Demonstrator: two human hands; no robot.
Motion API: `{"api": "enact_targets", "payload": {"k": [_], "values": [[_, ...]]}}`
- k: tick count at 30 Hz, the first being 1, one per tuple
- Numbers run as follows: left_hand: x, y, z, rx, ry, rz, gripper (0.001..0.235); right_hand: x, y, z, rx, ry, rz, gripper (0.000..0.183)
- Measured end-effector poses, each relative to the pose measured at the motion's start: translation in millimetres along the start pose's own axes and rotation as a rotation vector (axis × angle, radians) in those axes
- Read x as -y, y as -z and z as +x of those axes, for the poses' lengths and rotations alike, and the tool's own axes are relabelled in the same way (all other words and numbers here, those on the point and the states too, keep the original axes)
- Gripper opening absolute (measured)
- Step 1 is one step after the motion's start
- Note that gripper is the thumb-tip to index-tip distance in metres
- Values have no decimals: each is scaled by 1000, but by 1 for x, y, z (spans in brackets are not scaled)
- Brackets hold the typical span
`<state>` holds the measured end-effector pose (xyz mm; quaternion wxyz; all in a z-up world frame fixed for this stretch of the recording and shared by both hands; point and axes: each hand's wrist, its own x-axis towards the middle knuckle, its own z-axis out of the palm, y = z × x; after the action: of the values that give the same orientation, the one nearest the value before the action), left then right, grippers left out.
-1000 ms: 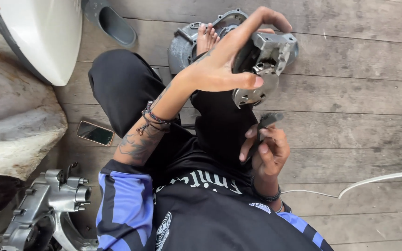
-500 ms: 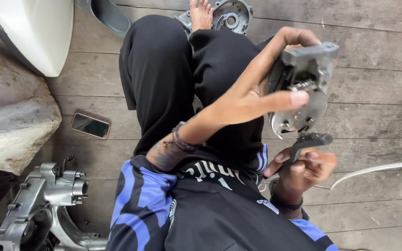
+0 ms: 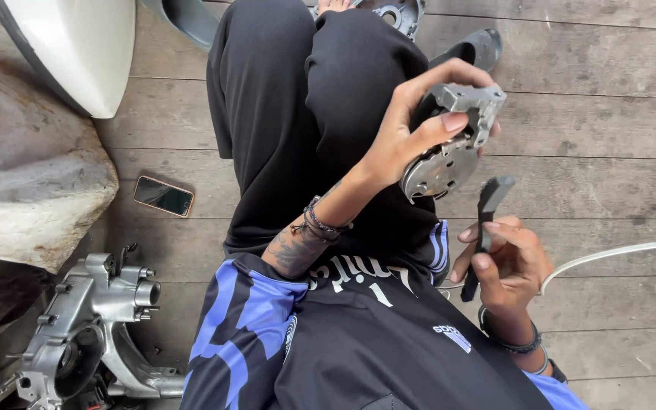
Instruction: Scraping residue or smoothing the surface of a metal engine component using a small hand tool.
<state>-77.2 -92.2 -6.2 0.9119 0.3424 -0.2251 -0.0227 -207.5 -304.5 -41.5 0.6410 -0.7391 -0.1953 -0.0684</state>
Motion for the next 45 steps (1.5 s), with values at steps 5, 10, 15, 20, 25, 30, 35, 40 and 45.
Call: {"api": "enact_targets", "payload": {"k": [5,10,15,20,25,30,35,40,45], "values": [[24,6,3,4,0,63,30,6,-33,6,-196,-79,-84,30],[20,6,2,-37,-52,14,37,-15,-40,-8,-243,-120,-109,32],[20,5,-5,-108,-77,68,40,-12,-46,-2,-327,-150,-165,45],[20,6,-9,-147,-82,152,46,6,-59,21,-286,-129,-207,41],[22,12,-7,-128,-121,249,43,7,-55,13,-230,-177,-269,36],[23,14,-3,-145,-146,459,34,10,-55,32,-292,-192,-241,38],[23,13,-4,-171,-164,438,36,2,-55,16,-221,-145,-232,35],[22,12,1,-164,-162,469,32,4,-53,31,-288,-208,-240,39],[21,12,-2,-175,-152,470,34,0,-54,31,-289,-161,-224,36]]}}
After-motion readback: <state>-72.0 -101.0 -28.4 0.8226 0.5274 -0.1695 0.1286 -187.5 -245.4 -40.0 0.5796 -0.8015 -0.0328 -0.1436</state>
